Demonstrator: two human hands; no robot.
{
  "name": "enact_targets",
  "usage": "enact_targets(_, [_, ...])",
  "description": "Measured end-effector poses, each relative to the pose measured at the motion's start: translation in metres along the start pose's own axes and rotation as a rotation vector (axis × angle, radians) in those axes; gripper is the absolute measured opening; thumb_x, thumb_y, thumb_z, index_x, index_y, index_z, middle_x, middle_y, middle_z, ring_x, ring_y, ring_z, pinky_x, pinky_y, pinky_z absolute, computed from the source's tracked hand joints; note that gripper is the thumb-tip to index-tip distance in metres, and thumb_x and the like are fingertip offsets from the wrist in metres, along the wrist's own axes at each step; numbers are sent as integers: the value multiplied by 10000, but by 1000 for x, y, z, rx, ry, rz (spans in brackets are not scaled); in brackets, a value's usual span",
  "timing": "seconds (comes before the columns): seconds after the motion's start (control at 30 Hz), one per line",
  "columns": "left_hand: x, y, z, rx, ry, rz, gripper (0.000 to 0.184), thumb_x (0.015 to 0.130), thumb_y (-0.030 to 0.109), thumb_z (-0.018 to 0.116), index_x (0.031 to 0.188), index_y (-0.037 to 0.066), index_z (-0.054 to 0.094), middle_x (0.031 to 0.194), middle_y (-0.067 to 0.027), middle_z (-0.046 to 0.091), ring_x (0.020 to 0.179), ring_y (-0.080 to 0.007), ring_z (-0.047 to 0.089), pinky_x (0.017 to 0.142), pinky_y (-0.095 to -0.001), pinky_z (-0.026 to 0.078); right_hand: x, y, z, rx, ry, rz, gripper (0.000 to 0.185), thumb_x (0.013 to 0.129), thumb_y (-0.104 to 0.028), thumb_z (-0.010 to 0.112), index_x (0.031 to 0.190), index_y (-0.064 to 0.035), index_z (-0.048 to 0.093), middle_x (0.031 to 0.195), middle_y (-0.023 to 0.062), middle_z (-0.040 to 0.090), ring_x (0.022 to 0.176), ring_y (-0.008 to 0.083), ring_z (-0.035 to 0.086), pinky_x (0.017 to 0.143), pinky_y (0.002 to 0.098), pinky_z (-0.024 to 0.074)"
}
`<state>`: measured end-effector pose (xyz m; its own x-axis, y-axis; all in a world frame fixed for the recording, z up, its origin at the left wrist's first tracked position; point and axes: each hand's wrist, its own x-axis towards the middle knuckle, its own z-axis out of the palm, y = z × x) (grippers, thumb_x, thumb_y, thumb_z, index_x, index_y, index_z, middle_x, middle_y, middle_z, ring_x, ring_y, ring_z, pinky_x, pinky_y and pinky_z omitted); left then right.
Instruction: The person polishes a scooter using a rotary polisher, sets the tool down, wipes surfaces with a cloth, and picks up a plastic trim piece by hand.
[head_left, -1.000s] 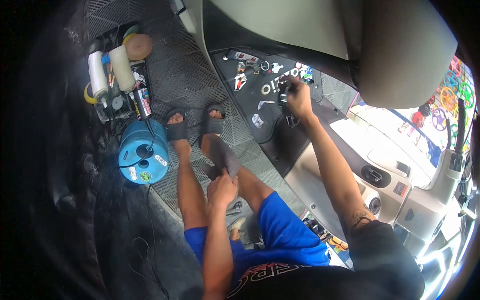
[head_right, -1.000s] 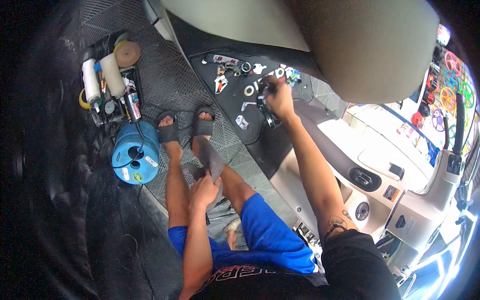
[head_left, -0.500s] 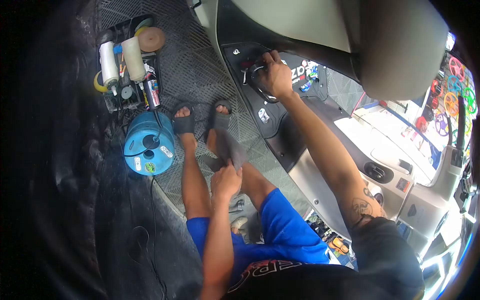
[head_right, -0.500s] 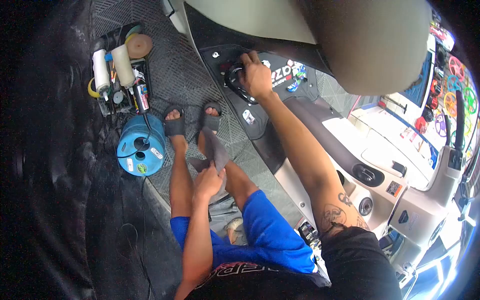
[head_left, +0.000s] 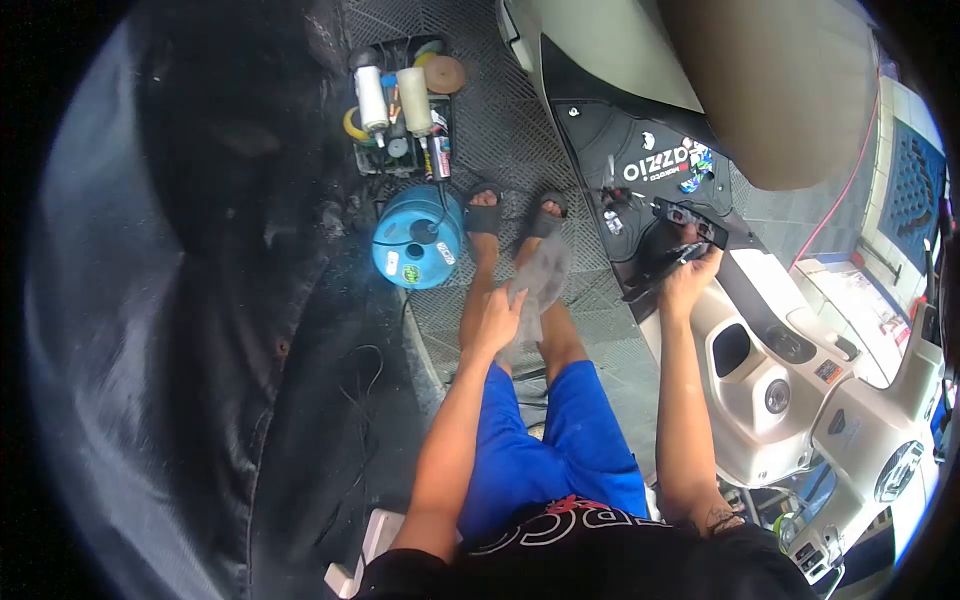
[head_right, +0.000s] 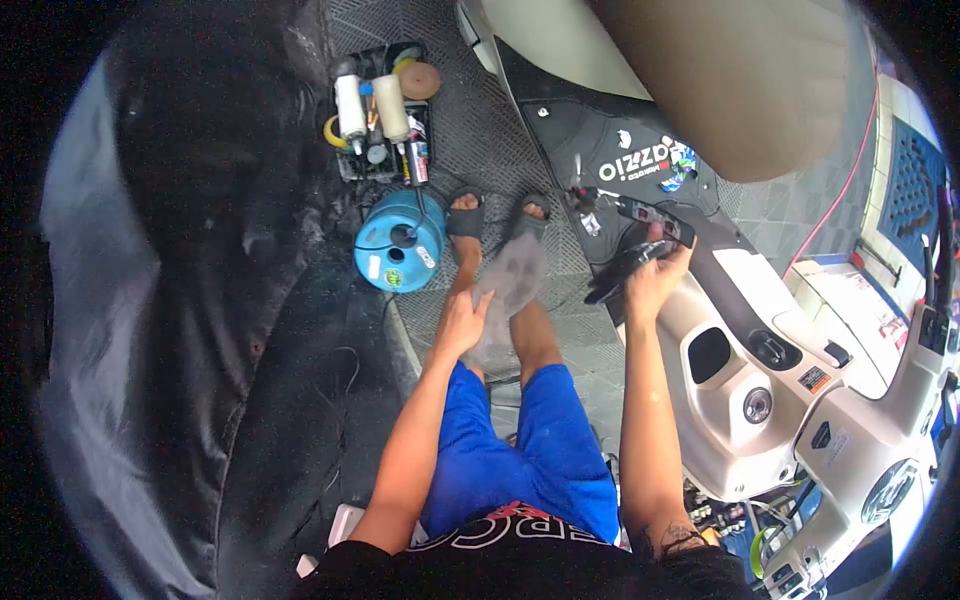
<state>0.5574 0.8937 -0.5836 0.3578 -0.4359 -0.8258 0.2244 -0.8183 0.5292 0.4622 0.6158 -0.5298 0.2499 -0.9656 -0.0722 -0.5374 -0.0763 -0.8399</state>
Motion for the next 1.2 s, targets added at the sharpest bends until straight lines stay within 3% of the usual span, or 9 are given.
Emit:
enact_targets(0.37, [3,7,-117,-53,326,-325,1060,939,775,312,1357,-189,454,1398,-396,474,1355,-462,452,1124,-459,349,-30,-36,-55,247,97,228,170,997,-178,658,1113,-81,579,791,-68,554,625,14,460,541,201,345])
enact_targets(0.43, [2,23,-141,-44,398,-300,923,961,752,329,886,-112,645,825,-251,665,813,-319,628,802,-493,473,-37,-32,-70,192,120,258,142,1002,-205,652,1047,-112,555,742,-69,534,557,18,436,459,220,312])
enact_targets(0.47, [9,15,-146,-89,531,-167,874,964,729,384,646,-72,527,564,-142,506,600,-228,463,634,-502,415,-42,-31,-77,253,108,326,155,1001,-208,653,1066,-114,547,757,-62,534,575,26,448,476,221,333])
enact_targets(0.53, [22,10,-167,-17,571,-81,826,968,670,471,594,-66,480,544,-132,469,584,-208,439,611,-502,402,-53,-35,-89,442,81,469,229,997,-213,656,1168,-98,558,821,-47,553,655,45,496,553,218,409])
enact_targets(0.77, [21,71,-219,107,442,56,694,991,531,526,1058,-150,640,877,-319,680,826,-390,668,835,-490,481,-80,-96,-90,729,75,714,128,992,-133,607,1055,-126,496,721,-43,463,474,51,323,447,232,323])
enact_targets(0.87, [14,86,-200,566,449,115,739,962,530,558,1392,-66,475,1006,-343,681,968,-472,674,899,-507,487,-91,-102,-93,789,61,776,97,1005,-143,576,1066,-124,502,731,-40,482,466,48,319,448,232,323])
enact_targets(0.9, [0,111,-192,580,304,33,908,935,537,585,1567,21,187,1099,-359,659,1065,-521,622,930,-537,485,-95,-104,-94,840,50,788,91,1009,-152,570,1067,-123,505,734,-38,489,464,48,320,448,232,322])
enact_targets(1.0, [-16,127,-151,512,206,93,939,925,509,625,1576,24,154,1002,-361,672,980,-527,649,844,-557,516,-102,-124,-103,935,37,868,69,1023,-164,545,1070,-121,519,737,-24,502,463,47,326,448,224,318])
enact_targets(1.2, [-21,78,-60,485,6,129,529,920,401,664,1152,-74,654,998,-331,681,1017,-447,674,881,-502,535,-155,-131,-140,1189,-228,1104,156,992,-246,540,1105,-139,524,580,-49,388,465,70,330,449,245,302])
